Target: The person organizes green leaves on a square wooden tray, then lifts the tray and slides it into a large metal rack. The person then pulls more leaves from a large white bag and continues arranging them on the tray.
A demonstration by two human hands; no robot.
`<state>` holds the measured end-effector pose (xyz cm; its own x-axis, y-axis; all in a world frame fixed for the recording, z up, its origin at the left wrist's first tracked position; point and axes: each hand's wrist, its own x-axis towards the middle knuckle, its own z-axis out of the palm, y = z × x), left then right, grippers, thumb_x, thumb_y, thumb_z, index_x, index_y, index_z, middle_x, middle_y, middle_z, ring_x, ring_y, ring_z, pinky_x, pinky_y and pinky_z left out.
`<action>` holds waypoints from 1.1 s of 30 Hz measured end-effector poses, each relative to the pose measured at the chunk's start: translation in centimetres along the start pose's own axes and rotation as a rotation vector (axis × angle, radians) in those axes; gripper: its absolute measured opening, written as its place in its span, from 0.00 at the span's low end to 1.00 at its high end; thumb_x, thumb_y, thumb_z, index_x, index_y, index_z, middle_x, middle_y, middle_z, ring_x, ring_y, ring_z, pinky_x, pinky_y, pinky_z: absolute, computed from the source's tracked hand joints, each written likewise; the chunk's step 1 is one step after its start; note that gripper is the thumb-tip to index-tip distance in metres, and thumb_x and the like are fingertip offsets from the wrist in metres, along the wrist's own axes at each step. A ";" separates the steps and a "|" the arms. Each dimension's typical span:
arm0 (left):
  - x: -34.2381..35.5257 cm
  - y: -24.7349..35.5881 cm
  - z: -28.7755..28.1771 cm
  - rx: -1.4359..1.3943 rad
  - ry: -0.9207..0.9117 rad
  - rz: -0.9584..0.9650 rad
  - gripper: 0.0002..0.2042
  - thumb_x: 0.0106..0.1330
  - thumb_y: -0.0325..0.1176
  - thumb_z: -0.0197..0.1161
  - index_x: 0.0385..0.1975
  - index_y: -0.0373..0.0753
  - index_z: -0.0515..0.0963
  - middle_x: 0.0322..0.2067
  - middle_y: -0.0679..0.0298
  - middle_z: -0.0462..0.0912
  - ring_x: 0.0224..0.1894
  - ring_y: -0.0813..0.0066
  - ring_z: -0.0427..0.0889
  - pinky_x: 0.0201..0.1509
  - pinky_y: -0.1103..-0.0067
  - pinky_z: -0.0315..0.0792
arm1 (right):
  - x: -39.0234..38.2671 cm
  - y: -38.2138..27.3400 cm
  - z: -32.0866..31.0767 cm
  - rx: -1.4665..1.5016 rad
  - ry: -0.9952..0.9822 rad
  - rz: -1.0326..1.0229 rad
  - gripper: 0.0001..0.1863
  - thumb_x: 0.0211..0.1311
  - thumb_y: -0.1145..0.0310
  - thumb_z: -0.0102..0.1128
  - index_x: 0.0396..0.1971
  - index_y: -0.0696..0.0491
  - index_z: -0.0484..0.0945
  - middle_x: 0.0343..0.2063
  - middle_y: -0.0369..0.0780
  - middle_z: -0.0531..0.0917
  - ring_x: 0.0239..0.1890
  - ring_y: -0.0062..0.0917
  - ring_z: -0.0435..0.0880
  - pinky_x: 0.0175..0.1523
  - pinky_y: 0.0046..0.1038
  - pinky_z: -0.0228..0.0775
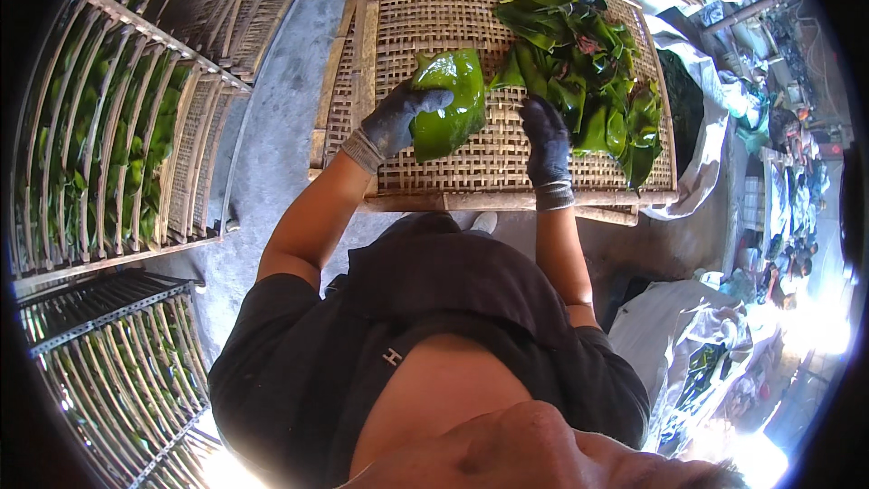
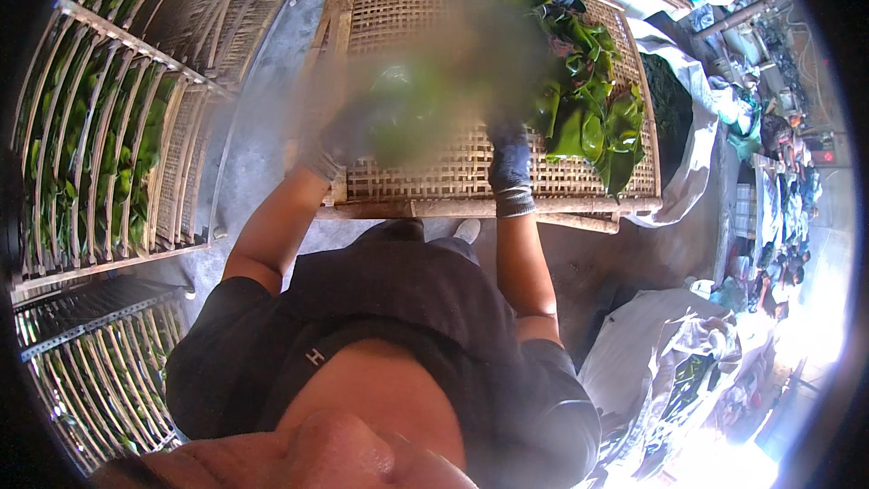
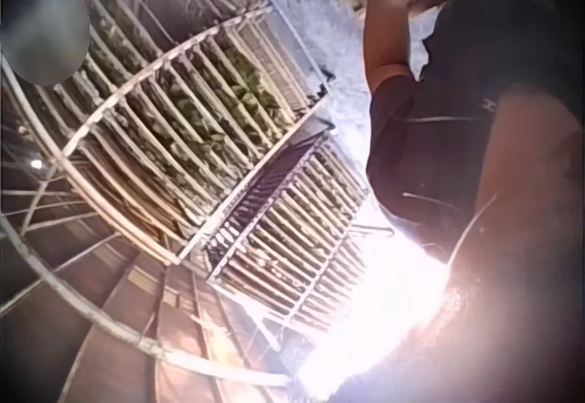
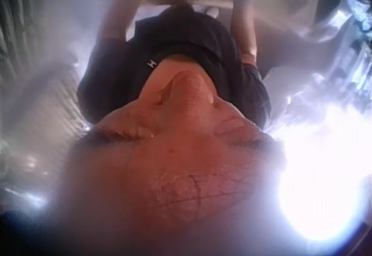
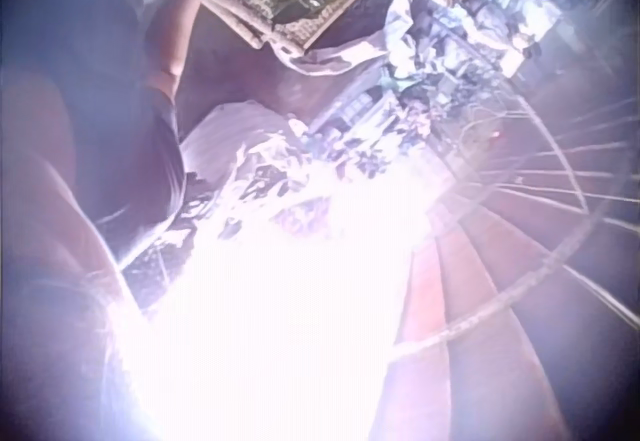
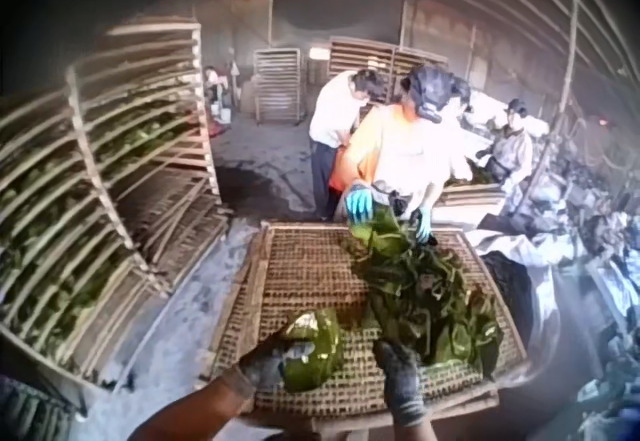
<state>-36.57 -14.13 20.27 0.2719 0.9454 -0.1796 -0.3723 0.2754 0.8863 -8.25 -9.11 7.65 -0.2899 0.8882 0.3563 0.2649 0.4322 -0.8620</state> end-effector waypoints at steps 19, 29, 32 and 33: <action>0.3 -10.4 -7.0 -0.057 -0.076 -0.261 0.37 0.68 0.53 0.62 0.71 0.42 0.57 0.67 0.58 0.66 0.69 0.58 0.64 0.72 0.62 0.57 | -0.9 -4.3 3.8 -0.264 -0.276 -0.015 0.12 0.71 0.71 0.50 0.45 0.59 0.80 0.45 0.46 0.82 0.48 0.33 0.81 0.53 0.27 0.72; -3.6 -16.7 -13.1 0.255 0.253 0.163 0.19 0.64 0.30 0.64 0.54 0.31 0.75 0.46 0.58 0.83 0.46 0.71 0.81 0.54 0.76 0.76 | -3.8 -0.6 11.6 -0.689 -0.511 -0.025 0.14 0.62 0.72 0.56 0.47 0.58 0.80 0.42 0.45 0.85 0.45 0.37 0.82 0.51 0.32 0.75; -3.4 -22.8 -17.0 0.768 0.319 0.295 0.19 0.62 0.30 0.65 0.53 0.31 0.76 0.45 0.60 0.84 0.45 0.72 0.81 0.52 0.75 0.76 | -7.0 7.1 15.1 -0.418 -0.432 0.219 0.17 0.61 0.68 0.62 0.48 0.59 0.80 0.40 0.44 0.86 0.42 0.31 0.83 0.48 0.30 0.75; -2.7 -23.3 -17.4 0.858 0.330 0.297 0.19 0.62 0.30 0.65 0.53 0.31 0.76 0.44 0.60 0.84 0.45 0.71 0.82 0.52 0.74 0.76 | -8.0 10.7 15.9 -0.244 -0.351 0.296 0.18 0.61 0.66 0.63 0.48 0.59 0.80 0.40 0.43 0.86 0.41 0.29 0.83 0.47 0.29 0.75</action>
<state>-44.09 -20.08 -7.30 -0.0402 0.9934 0.1070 0.4251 -0.0799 0.9016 -17.76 -14.06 -10.13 -0.4500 0.8904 -0.0681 0.5764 0.2314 -0.7838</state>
